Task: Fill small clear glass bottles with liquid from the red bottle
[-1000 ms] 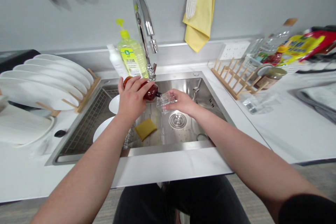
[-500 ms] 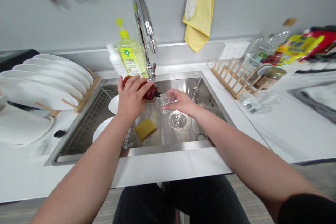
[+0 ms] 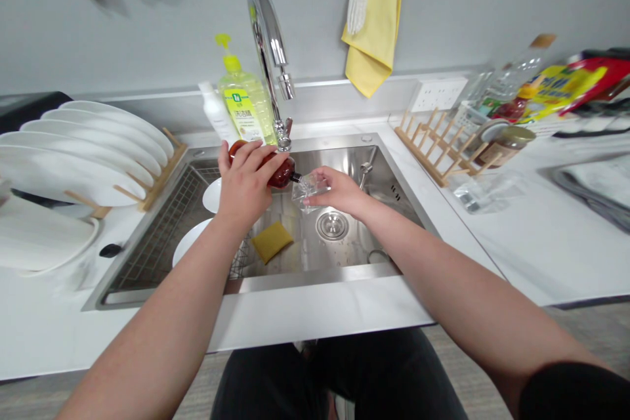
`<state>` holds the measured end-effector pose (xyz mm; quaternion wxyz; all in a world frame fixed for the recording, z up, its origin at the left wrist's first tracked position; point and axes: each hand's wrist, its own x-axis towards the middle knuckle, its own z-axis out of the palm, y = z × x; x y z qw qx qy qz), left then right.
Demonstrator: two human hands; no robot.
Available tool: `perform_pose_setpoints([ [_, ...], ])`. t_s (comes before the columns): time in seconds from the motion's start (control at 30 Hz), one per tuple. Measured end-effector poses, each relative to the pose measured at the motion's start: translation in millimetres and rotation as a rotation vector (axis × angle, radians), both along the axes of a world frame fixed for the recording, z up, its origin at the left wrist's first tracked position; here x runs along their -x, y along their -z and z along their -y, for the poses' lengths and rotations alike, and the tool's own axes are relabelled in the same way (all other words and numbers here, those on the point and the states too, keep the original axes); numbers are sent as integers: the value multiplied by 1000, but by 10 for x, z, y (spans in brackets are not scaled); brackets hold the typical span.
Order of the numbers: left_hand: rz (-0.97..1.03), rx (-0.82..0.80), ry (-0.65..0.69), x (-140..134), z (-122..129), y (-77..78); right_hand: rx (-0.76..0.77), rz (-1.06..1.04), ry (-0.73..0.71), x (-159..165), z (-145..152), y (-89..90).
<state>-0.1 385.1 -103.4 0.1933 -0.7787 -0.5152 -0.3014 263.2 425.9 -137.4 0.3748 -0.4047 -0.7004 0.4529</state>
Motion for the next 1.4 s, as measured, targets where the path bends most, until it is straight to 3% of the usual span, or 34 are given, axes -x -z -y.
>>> perform_pose_setpoints([
  [1.1, 11, 86, 3, -17, 77, -99, -35, 0, -10, -2, -14, 56],
  [1.4, -54, 2, 27, -6, 78, -79, -37, -5, -9, 6, -15, 63],
])
